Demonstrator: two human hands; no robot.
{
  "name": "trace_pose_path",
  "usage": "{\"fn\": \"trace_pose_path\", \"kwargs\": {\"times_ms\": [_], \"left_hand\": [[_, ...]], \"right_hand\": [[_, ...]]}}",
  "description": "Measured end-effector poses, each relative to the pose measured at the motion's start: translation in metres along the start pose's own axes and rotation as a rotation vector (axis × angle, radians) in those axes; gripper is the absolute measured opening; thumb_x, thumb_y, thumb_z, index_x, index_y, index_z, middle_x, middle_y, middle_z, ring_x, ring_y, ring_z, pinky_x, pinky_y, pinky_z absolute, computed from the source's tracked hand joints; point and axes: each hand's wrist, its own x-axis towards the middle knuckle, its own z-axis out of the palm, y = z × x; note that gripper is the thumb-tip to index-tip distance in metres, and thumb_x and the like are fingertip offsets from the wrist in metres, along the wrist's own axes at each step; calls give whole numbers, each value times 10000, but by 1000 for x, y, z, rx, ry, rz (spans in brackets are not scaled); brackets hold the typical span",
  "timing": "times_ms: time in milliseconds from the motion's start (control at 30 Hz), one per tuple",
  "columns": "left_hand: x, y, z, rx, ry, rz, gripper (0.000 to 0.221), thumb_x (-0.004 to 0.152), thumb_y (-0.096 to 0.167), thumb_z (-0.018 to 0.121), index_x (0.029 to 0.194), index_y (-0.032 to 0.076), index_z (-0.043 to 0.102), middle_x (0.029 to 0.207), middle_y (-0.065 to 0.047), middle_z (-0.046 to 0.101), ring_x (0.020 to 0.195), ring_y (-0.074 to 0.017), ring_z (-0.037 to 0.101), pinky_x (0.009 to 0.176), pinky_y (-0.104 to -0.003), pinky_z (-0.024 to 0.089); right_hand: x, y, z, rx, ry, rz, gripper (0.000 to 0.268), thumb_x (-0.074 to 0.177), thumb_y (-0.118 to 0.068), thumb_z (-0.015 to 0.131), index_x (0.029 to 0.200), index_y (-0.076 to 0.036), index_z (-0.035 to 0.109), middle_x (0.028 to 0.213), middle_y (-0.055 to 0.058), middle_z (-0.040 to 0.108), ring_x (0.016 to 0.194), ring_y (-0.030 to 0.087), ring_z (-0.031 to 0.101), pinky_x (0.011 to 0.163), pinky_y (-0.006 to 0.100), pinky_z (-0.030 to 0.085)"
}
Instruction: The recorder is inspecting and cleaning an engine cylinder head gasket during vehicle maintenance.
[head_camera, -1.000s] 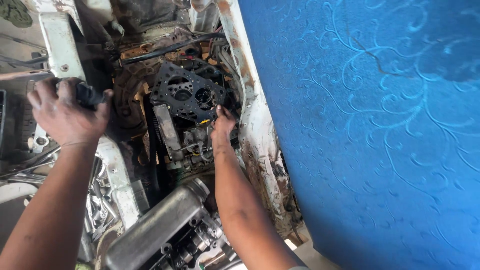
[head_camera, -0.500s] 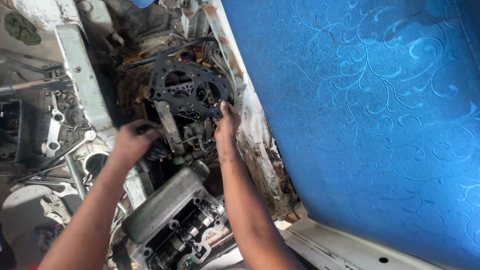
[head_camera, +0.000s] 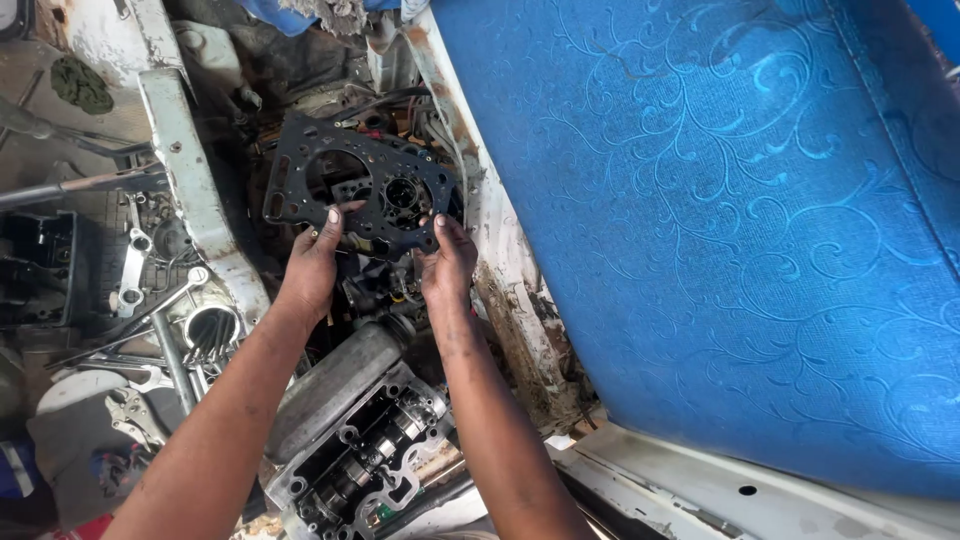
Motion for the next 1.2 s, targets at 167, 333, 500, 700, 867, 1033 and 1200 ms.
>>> {"fn": "trace_pose_path", "kwargs": {"times_ms": [167, 333, 500, 700, 867, 1033, 1200], "left_hand": [[1, -4, 5, -66, 1, 47, 509, 1039, 467, 515, 1313, 64, 665, 1183, -93, 721, 998, -185, 696, 885, -351, 598], [3, -7, 14, -100, 24, 60, 649, 960, 571, 481, 1370, 82, 597, 1254, -98, 686, 1127, -207, 678, 991, -376, 584], [2, -14, 26, -97, 4, 141, 680, 955, 589, 473, 1400, 87, 578, 1281, -94, 671, 1163, -207, 642, 1037, -392, 544], [14, -24, 11, -31, 81, 192, 710, 988, 628, 450, 1414, 81, 604, 1236, -82, 682, 1132, -176, 614, 1023, -360, 511], [10, -19, 9, -31, 132, 192, 692, 1012, 626, 440, 1422, 97, 614, 1131, -61, 697, 1019, -155, 614, 913, -334, 509], [-1, -24, 30, -124, 65, 169, 639, 1006, 584, 461, 1413, 108, 584, 1091, -62, 702, 986, -169, 660, 858, -340, 561], [-5, -33, 41, -272, 42, 170, 518, 1048, 457, 471, 1380, 67, 548, 1191, -94, 675, 1067, -216, 673, 914, -389, 577]], "right_hand": [[-16, -14, 7, 62, -71, 25, 281, 975, -214, 762, 1143, -4, 680, 1017, 109, 715, 912, 186, 692, 774, 366, 580], [-28, 10, -31, -528, -353, 184, 783, 911, -475, 807, 1475, -69, 447, 1374, 105, 622, 1296, 184, 611, 1107, 389, 500], [-48, 6, 1, -770, -614, 121, 791, 807, -450, 837, 1407, -47, 515, 1294, 147, 648, 1214, 238, 619, 1049, 408, 512], [-34, 32, -73, -473, -285, -34, 427, 862, -192, 759, 1225, 10, 663, 1105, 147, 711, 1001, 255, 693, 890, 393, 575], [-52, -68, -37, 129, -248, -134, 459, 818, -123, 635, 1257, 9, 651, 1090, 139, 704, 909, 212, 700, 766, 315, 584], [-58, -115, 45, -949, -618, -517, 357, 1038, -240, 617, 1333, -51, 549, 1127, 128, 701, 946, 228, 717, 836, 353, 638], [-64, -70, 99, -1389, -774, -885, 471, 1021, -283, 637, 1446, -96, 559, 1101, 93, 656, 966, 248, 606, 905, 434, 509]]}}
